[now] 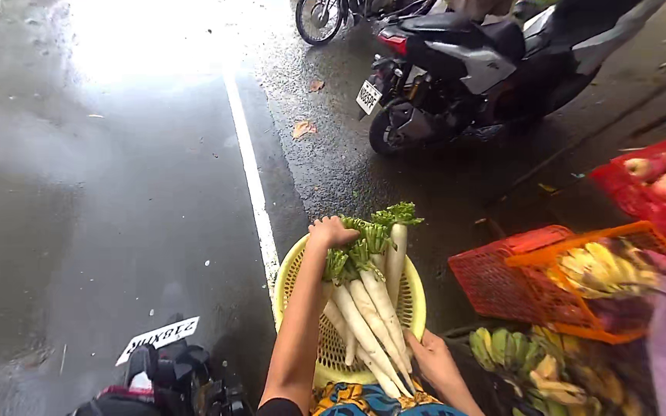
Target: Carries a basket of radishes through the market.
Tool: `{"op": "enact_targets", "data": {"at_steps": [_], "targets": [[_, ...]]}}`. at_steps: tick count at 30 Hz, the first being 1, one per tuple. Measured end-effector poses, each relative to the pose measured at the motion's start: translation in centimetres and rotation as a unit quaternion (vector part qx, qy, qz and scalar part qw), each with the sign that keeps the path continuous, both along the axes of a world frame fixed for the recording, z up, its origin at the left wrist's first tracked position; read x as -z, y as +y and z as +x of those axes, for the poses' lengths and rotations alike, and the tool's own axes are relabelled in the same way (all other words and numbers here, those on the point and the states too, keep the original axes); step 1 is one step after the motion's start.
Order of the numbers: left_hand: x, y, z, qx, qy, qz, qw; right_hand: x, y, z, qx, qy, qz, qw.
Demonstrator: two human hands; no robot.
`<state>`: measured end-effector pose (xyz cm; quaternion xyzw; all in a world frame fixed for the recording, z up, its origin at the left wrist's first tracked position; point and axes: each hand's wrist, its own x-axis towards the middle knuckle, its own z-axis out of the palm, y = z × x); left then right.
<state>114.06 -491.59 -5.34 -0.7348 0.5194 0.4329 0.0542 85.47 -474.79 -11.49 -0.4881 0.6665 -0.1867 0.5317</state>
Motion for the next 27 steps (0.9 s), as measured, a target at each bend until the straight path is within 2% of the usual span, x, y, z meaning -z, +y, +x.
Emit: {"op": "enact_targets", "data": {"at_steps": [3,7,10,13,16,19,22,24,27], "targets": [[-0.4,-9.5,7.9,-0.003,-0.025,-0.016,1.0,0.7,-10.7,7.8,-0.007,-0.041,-0.011,0.999],[-3.1,-21.2,19.7,-0.073,-0.042,-0.036,0.996,-1.3,-27.0,17.2,-0.095,-0.023,-0.005,0.995],[-5.9,-28.8,26.6,-0.137,-0.063,-0.03,0.988,-2.4,-38.0,23.5,-0.147,-0.007,0.021,0.989],[-6.5,-37.8,32.8,-0.166,-0.098,-0.034,0.981,-1.3,-49.3,29.9,-0.187,-0.017,0.029,0.982],[-5.4,-49.5,38.5,-0.162,-0.105,-0.041,0.98,0.9,-60.7,36.2,-0.174,-0.061,0.021,0.983],[-4.6,-63.3,44.5,-0.136,-0.104,-0.052,0.984,1.1,-72.4,42.7,-0.117,-0.073,0.005,0.99],[-4.8,-77.8,47.3,-0.068,-0.085,-0.051,0.993,-0.7,-82.6,46.1,-0.051,-0.062,0.025,0.996],[-4.9,-87.4,46.7,-0.016,-0.069,-0.037,0.997,-1.5,-88.9,46.7,-0.026,-0.047,0.04,0.998],[-3.9,-102.2,44.5,0.089,-0.075,-0.005,0.993,-0.8,-97.9,48.5,0.039,-0.036,0.055,0.997]]}}
